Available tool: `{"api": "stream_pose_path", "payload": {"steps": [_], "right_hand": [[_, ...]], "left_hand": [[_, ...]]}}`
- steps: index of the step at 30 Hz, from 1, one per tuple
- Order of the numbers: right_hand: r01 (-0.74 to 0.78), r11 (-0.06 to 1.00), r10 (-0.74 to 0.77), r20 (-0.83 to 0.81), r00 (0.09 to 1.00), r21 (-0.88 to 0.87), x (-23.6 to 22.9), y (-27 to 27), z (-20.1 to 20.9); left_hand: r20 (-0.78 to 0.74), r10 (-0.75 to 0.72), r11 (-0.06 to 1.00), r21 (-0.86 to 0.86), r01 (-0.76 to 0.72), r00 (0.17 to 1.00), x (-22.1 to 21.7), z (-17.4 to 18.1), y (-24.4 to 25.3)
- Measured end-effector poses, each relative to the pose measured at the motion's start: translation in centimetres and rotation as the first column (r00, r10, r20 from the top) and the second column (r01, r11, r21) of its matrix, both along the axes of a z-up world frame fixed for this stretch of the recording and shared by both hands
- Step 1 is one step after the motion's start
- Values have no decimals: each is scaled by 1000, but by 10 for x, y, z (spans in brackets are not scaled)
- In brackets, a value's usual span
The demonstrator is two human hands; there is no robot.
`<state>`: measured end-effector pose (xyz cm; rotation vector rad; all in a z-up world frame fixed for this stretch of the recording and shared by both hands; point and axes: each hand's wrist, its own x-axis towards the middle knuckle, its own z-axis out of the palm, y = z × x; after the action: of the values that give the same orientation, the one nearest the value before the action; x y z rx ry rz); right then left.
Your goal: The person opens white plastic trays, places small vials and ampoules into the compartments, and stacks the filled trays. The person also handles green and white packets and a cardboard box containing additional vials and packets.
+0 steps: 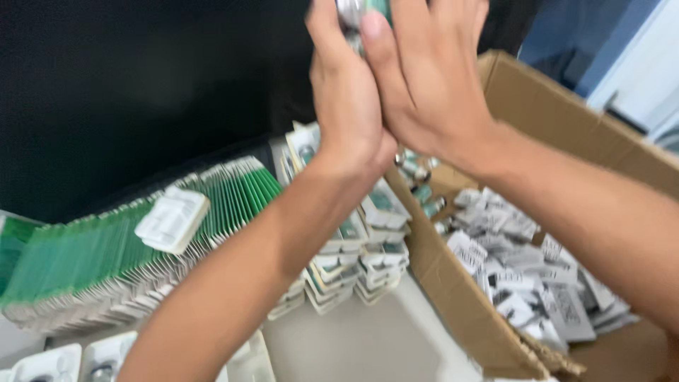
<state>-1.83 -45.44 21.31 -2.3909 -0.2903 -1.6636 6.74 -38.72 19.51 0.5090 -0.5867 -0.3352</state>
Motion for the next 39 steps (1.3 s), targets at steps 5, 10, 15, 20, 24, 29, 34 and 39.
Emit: {"api": "stream_pose_path", "payload": {"steps": [5,10,15,20,24,29,34,39], "right_hand": [[-59,996,61,-21,998,61,-18,11,22],[-202,955,193,59,979,219,-7,-31,-4],[84,982,-28,-309,951,171,28,-94,-66],[214,974,-32,-898,438,70,39,-108,-141],[154,985,34,-953,300,83,38,-93,-178],[188,982,-41,-956,289,14,46,-98,-218],[83,997,-38,-871,490,3,51,-107,-247],[103,995,-54,-866,497,-3,53,-112,-257]], "left_hand": [[45,-99,995,-10,99,994,-21,26,11],[47,-153,986,68,150,987,-16,20,23],[-73,-215,972,86,221,974,-14,18,40],[-22,-192,971,142,193,981,-23,10,61],[-24,-191,967,168,192,981,-26,14,67],[-3,-142,967,212,139,990,-24,11,82],[-36,-131,967,217,136,991,-20,4,93],[-58,-223,947,226,230,973,-18,-10,106]]}}
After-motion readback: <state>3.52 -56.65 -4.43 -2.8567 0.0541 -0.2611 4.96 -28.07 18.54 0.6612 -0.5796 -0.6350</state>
